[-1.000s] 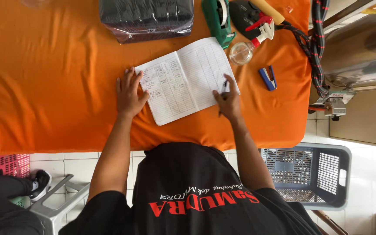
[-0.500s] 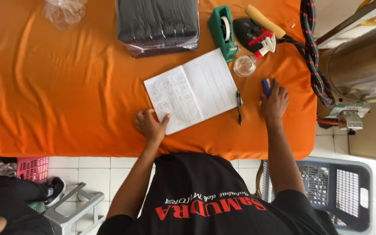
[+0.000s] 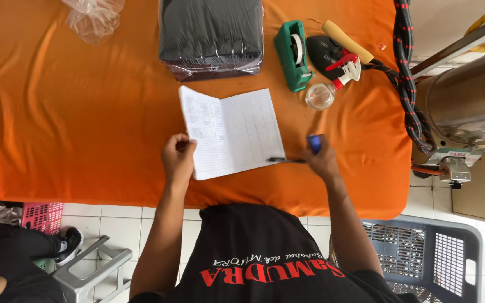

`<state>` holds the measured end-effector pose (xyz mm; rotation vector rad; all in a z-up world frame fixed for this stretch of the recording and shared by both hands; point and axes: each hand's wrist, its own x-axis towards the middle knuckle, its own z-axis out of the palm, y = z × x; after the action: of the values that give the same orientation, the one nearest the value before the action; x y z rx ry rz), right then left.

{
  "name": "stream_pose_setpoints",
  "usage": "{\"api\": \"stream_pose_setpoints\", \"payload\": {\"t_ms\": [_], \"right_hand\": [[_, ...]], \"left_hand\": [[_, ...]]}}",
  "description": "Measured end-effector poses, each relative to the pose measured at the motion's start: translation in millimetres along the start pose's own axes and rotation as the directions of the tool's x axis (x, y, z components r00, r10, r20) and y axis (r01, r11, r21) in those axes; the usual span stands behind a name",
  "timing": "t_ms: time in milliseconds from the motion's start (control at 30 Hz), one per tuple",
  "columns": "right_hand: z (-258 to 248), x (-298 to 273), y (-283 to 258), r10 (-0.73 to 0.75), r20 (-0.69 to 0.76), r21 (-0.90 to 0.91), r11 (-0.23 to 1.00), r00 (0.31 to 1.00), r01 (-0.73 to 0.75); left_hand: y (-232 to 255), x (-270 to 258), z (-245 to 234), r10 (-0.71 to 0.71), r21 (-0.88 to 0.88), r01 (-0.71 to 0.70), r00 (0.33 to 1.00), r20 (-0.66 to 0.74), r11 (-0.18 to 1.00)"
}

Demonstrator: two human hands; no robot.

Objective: The person wraps a black garment in clear plastic film by hand, uses a pen to write in a logbook, and places the package into a blue plastic laundry basket.

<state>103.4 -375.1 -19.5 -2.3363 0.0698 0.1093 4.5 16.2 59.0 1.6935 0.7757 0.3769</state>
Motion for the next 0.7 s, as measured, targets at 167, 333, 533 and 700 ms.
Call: {"api": "stream_pose_setpoints", "payload": {"t_ms": [167,333,533,700], "right_hand": [[-3,-12,-33,-0.036,0.397,-0.213,0.968,0.917,0.130],[-27,11,-6,0.004,0.460,-0.328,0.930,0.888,0.166],[-28,18,15,0.113,0.259,-0.340,0.940,0.959,-0.019],[-8,15,12,0.014,0.144,-0.174,0.985,0.990,0.011]], "left_hand": [[31,-16,50,0.212,-0.047,-0.207,0.942,0.258,0.977],[-3,-32,95,0.098,0.229,-0.249,0.848,0.521,0.941],[-25,-42,114,-0.009,0.442,-0.131,0.953,0.301,0.887],[-19,-27,110,-0.092,0.431,-0.070,0.934,0.345,0.899]]}}
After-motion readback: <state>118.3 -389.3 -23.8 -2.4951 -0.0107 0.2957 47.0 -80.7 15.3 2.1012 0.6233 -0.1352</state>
